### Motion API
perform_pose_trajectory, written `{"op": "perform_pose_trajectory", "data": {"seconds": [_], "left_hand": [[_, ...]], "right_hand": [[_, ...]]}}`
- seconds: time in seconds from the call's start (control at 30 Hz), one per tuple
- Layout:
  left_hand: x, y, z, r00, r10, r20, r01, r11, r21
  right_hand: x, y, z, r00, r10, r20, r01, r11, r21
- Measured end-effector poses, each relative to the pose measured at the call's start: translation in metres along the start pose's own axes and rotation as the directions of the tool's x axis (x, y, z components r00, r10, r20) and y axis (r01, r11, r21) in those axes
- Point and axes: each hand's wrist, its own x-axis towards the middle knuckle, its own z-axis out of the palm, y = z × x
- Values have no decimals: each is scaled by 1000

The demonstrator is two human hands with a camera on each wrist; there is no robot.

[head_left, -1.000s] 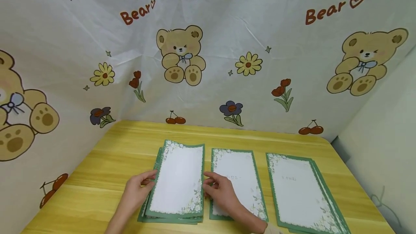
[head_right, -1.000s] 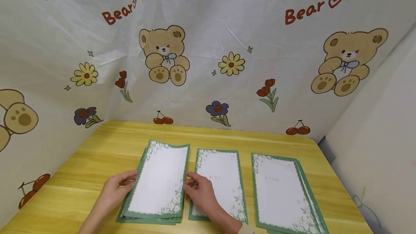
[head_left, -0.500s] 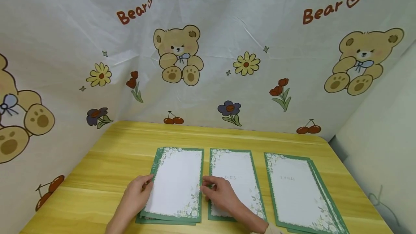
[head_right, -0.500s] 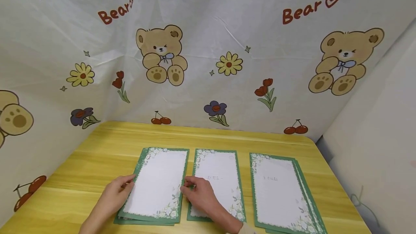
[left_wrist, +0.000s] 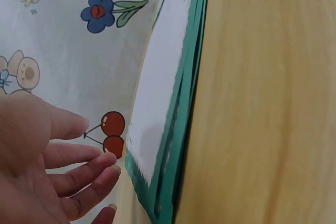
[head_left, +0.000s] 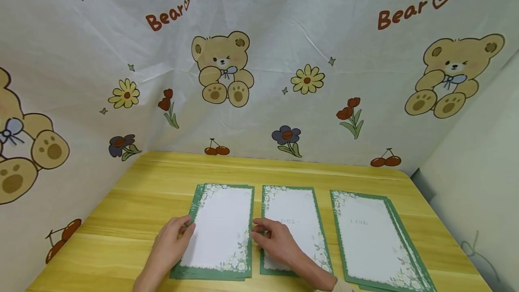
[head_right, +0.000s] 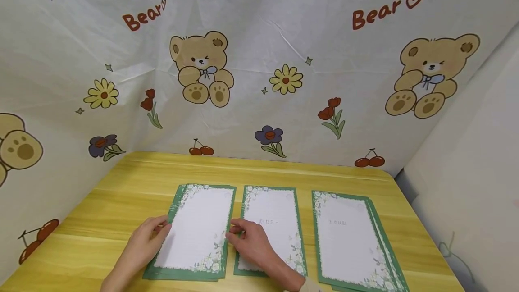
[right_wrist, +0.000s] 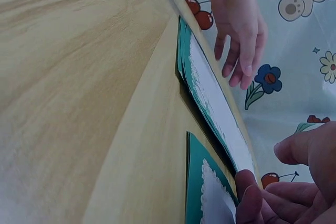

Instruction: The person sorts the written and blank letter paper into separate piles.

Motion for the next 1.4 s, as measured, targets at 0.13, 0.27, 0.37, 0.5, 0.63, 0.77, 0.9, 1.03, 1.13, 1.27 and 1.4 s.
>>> {"op": "perform_pose_trajectory", "data": {"seconds": [0.13, 0.27, 0.37, 0.5, 0.63, 0.77, 0.9, 1.03, 1.13, 1.27, 1.4], "left_hand": [[1, 7, 2, 1000, 3, -28, -4, 1000, -24], [0, 15, 6, 998, 14, -56, -17, 998, -56], [-1, 24, 13, 996, 36, -76, -43, 996, -84], [-1, 38, 29, 991, 122, -54, -127, 987, -97], [2, 54, 47, 970, 242, -13, -242, 967, -82], [8, 71, 58, 946, 324, -9, -324, 943, -76], [12, 86, 64, 937, 348, 35, -341, 932, -124], [14, 93, 70, 932, 349, 103, -332, 931, -152], [15, 95, 76, 922, 360, 144, -342, 930, -135], [15, 95, 86, 900, 407, 154, -413, 911, 6], [14, 95, 96, 890, 427, 160, -449, 883, 140]], "right_hand": [[0, 1, 1, 1000, 1, 5, -1, 1000, 6], [-2, 1, -1, 1000, -9, 5, 9, 1000, 10], [-6, 1, -8, 1000, -17, 5, 17, 1000, 15], [-11, 1, -24, 999, -39, -9, 39, 999, -12], [-17, 3, -43, 996, -71, -53, 64, 990, -125], [-21, 5, -58, 992, -68, -102, 44, 973, -227], [-25, 8, -70, 987, -35, -157, -11, 959, -283], [-29, 12, -81, 977, 14, -214, -79, 951, -299], [-33, 16, -91, 963, 35, -267, -130, 928, -348], [-38, 24, -101, 951, 3, -309, -166, 849, -502], [-41, 33, -107, 955, -38, -295, -179, 719, -671]]}}
